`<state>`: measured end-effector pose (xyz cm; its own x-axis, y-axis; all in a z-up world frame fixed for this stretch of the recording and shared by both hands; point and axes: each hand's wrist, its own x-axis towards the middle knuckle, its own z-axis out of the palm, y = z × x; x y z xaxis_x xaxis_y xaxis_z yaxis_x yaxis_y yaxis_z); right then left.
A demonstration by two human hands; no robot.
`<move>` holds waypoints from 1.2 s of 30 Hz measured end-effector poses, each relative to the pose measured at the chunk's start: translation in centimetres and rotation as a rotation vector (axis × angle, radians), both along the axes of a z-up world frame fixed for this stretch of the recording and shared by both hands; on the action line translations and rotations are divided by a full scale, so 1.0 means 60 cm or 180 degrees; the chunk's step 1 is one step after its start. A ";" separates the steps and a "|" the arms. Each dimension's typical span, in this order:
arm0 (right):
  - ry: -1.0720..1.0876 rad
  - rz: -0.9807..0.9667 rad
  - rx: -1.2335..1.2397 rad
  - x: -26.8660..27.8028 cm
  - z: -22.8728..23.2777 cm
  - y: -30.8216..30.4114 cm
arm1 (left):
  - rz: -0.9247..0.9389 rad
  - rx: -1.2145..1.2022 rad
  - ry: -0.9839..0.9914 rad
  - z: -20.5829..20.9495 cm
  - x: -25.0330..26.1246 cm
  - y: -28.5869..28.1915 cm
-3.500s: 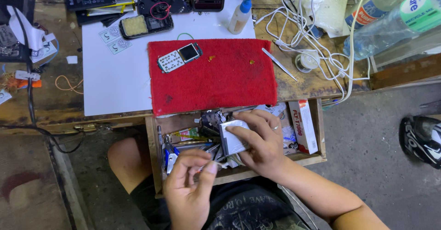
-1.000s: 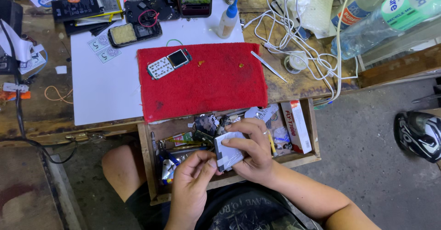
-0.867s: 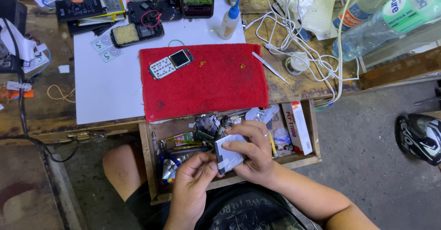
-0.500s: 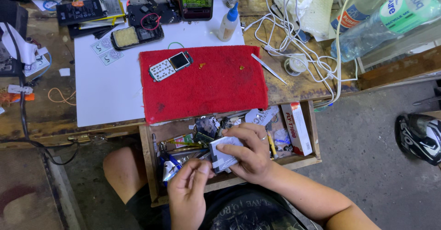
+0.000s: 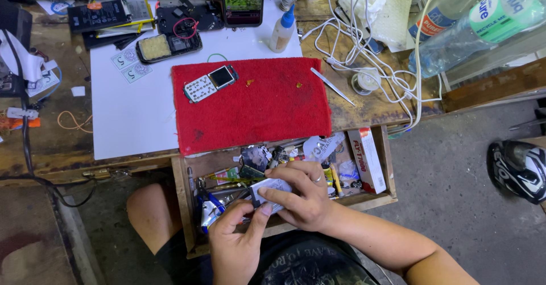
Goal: The person uses a soldering iron and tweezers to work on a small electronic component, likely a phone battery, placed on a red mat. They then retrieve a roll of tape from a drawer, cut a piece, and apply it to the component. Finally, they pick up a circuit board and continue soldering.
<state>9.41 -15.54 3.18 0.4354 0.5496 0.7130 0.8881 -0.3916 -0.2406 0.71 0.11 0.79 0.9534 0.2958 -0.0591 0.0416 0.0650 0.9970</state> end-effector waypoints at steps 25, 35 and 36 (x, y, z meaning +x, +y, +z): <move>0.0797 0.0399 -0.0709 0.010 0.014 -0.016 | -0.0155 0.0292 0.0168 -0.045 0.000 0.056; 0.0777 0.0355 -0.0694 0.003 0.002 -0.018 | -0.0240 0.0180 0.0375 -0.045 0.006 0.043; 0.0777 0.0345 -0.0682 0.002 0.000 -0.018 | -0.0257 0.0232 0.0446 -0.045 0.006 0.043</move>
